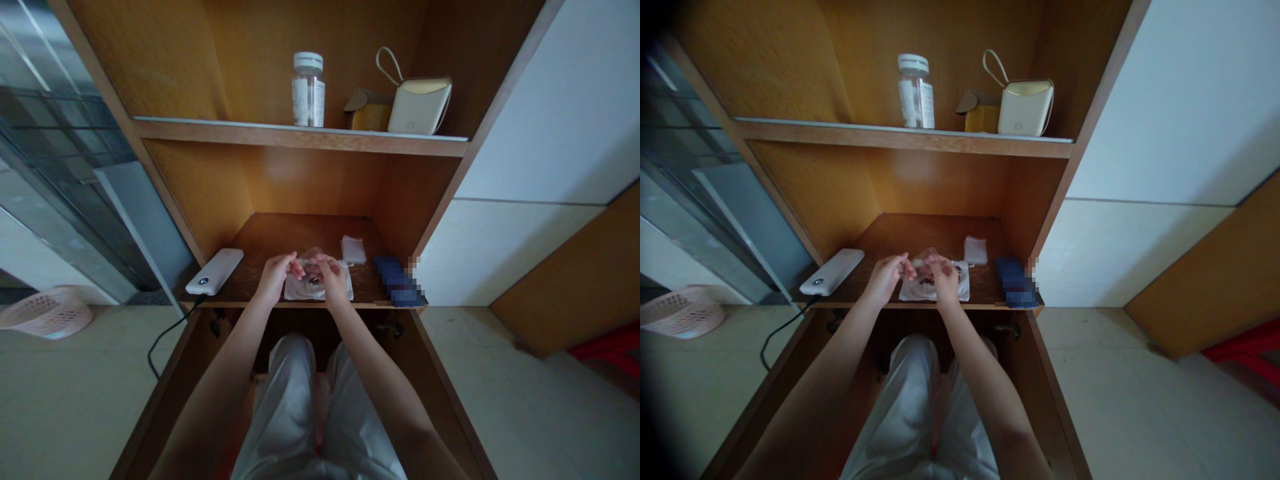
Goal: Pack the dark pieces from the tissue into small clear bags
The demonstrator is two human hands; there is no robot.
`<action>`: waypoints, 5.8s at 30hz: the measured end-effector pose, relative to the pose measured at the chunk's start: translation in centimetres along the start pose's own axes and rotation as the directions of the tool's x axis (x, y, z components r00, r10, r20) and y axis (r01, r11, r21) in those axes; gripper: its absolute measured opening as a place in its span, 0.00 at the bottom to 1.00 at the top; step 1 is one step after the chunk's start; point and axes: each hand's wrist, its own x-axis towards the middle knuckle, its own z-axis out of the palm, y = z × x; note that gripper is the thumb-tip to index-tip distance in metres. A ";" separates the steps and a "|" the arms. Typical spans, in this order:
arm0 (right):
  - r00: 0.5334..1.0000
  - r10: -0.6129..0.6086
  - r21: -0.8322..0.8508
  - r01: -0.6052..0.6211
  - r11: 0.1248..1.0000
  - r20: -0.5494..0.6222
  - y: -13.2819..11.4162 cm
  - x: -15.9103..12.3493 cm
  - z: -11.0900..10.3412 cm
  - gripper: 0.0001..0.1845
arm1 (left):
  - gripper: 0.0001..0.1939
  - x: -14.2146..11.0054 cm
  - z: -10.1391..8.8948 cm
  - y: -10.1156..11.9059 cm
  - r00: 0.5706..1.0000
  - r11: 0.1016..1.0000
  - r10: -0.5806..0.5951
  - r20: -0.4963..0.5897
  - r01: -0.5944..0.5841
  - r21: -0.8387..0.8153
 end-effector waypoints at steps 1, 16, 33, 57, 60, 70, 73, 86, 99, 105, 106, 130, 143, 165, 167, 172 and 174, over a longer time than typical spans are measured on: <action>1.000 -0.019 -0.022 0.019 1.000 0.009 0.1 0.2 -0.1 0.15 | 0.17 0.0 -0.1 0.0 1.000 0.999 -0.007 0.020 0.006 0.038; 0.884 -0.360 -0.497 0.465 0.733 0.297 0.1 0.2 -0.9 0.16 | 0.12 0.5 0.5 -0.9 0.990 0.953 0.053 0.127 -0.089 0.290; 0.850 -0.310 -0.482 0.503 0.717 0.426 -0.4 0.4 -1.0 0.16 | 0.10 1.1 -0.6 -1.1 0.979 0.879 0.120 0.163 -0.181 0.442; 0.836 -0.350 -0.697 0.547 0.464 0.423 0.0 1.2 -0.7 0.09 | 0.04 0.5 0.0 -0.4 0.953 0.590 0.265 0.148 -0.282 0.756; 0.846 -0.342 -0.700 0.532 0.477 0.410 0.1 1.1 -0.5 0.08 | 0.04 0.5 -0.1 -0.4 0.952 0.577 0.268 0.145 -0.279 0.768; 0.902 -0.340 -0.771 0.410 0.487 0.265 0.8 2.2 -0.9 0.04 | 0.05 0.1 -0.1 -0.8 0.948 0.514 0.282 0.148 -0.280 0.811; 0.890 -0.351 -0.755 0.440 0.486 0.292 0.7 2.1 -1.1 0.04 | 0.05 0.1 -0.2 -1.0 0.955 0.492 0.268 0.126 -0.248 0.834; 0.604 -0.144 -0.608 0.794 0.024 0.784 -2.1 2.5 -1.6 0.16 | 0.07 -0.2 -0.5 0.5 0.982 0.355 0.147 0.117 -0.162 0.921; 0.677 -0.139 -0.661 0.736 0.146 0.723 -3.3 4.0 -2.5 0.23 | 0.33 -0.1 -2.3 -1.5 0.881 0.265 0.343 0.326 -0.424 0.866; 0.637 -0.159 -0.545 0.743 0.389 0.754 -2.3 4.6 -2.8 0.20 | 0.33 1.0 -3.6 -2.3 0.831 0.241 0.364 0.421 -0.521 0.819; 0.642 -0.150 -0.533 0.726 0.434 0.752 -2.0 4.6 -2.8 0.20 | 0.33 1.1 -3.7 -2.2 0.825 0.244 0.369 0.427 -0.529 0.812; 0.671 -0.006 -0.504 0.563 0.655 0.741 -0.7 5.1 -2.8 0.17 | 0.32 1.4 -3.6 -3.3 0.853 0.311 0.323 0.409 -0.504 0.806; 0.787 0.039 -0.730 0.550 0.406 0.615 -2.3 4.5 -6.1 0.08 | 0.34 1.9 -5.1 -5.0 0.909 0.387 0.290 0.298 -0.397 0.832; 0.777 0.279 -0.806 0.592 -0.017 0.565 -2.7 4.3 -5.0 0.11 | 0.30 1.5 -5.0 -5.2 0.881 0.392 0.300 0.366 -0.464 0.795; 0.755 0.317 -0.781 0.621 -0.063 0.574 -3.0 4.1 -4.8 0.12 | 0.29 1.6 -5.1 -5.4 0.876 0.394 0.304 0.375 -0.474 0.787; 0.714 0.340 -0.685 0.693 -0.225 0.612 -3.7 3.0 -4.2 0.15 | 0.27 1.6 -5.1 -5.4 0.868 0.387 0.316 0.383 -0.487 0.783; 0.693 0.334 -0.638 0.720 -0.272 0.639 -3.8 2.7 -4.0 0.16 | 0.26 1.6 -5.0 -5.3 0.866 0.391 0.316 0.386 -0.490 0.779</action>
